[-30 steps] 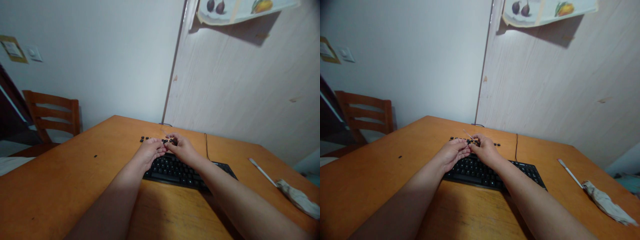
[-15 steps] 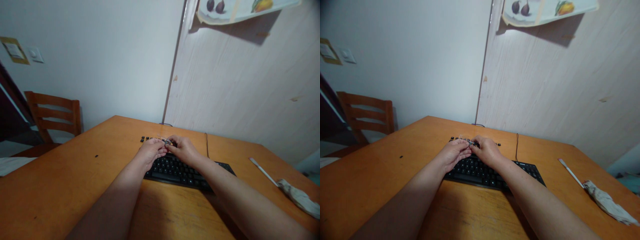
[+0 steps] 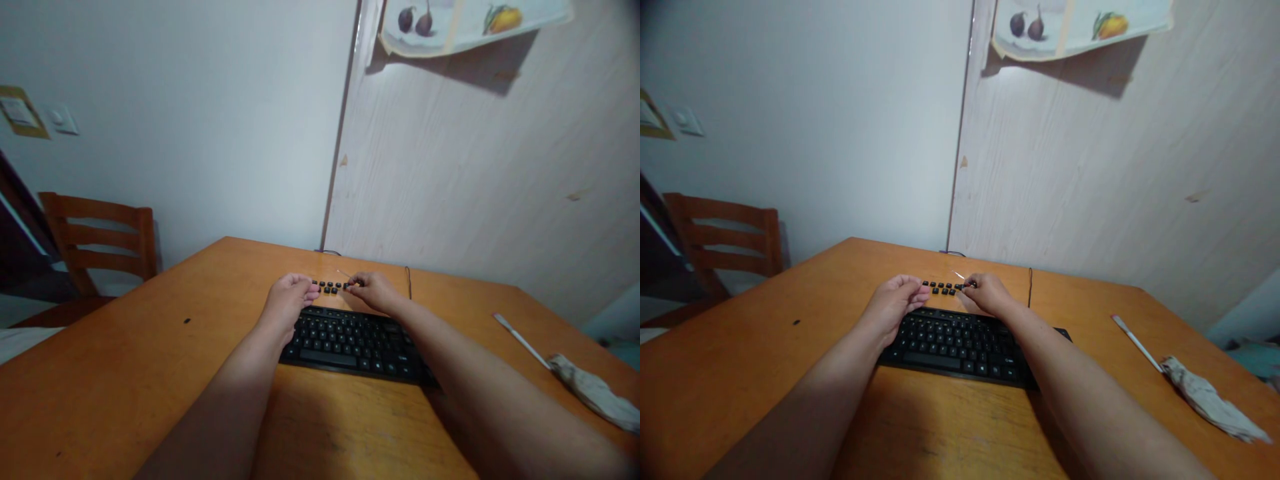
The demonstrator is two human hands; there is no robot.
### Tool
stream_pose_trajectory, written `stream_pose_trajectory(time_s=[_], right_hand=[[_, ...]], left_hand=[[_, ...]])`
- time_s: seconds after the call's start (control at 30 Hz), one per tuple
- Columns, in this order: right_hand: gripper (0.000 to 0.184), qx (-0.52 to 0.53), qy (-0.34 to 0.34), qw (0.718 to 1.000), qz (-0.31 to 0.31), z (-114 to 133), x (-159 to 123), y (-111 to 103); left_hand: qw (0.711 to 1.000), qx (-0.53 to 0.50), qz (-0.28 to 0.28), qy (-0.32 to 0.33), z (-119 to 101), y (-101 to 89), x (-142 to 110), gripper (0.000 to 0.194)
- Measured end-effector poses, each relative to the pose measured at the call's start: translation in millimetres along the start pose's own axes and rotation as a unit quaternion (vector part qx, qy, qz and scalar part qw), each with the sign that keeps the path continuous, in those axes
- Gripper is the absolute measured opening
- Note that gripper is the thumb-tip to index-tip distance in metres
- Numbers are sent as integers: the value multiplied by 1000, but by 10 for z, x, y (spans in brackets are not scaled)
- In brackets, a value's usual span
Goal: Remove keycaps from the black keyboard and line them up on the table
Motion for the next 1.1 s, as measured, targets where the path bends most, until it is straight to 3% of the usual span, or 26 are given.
stream_pose_trajectory(time_s=[0.4,1.1], right_hand=[[21,-31,45,998,44,-171,50,335],[24,-50,38,996,56,-99,78,382]], left_hand=[[1000,-15,-17,0,-6,-59,8,14],[1000,9,-7,-7,67,-74,46,17]])
Point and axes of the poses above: each hand's wrist, its own x-axis towards the middle knuckle, its own y-axis out of the palm, z = x × y, the point moved 9 cm from there along x, towards the middle knuckle, and after that the axes turned 14 degrees about -x, right-handed, at the moved point
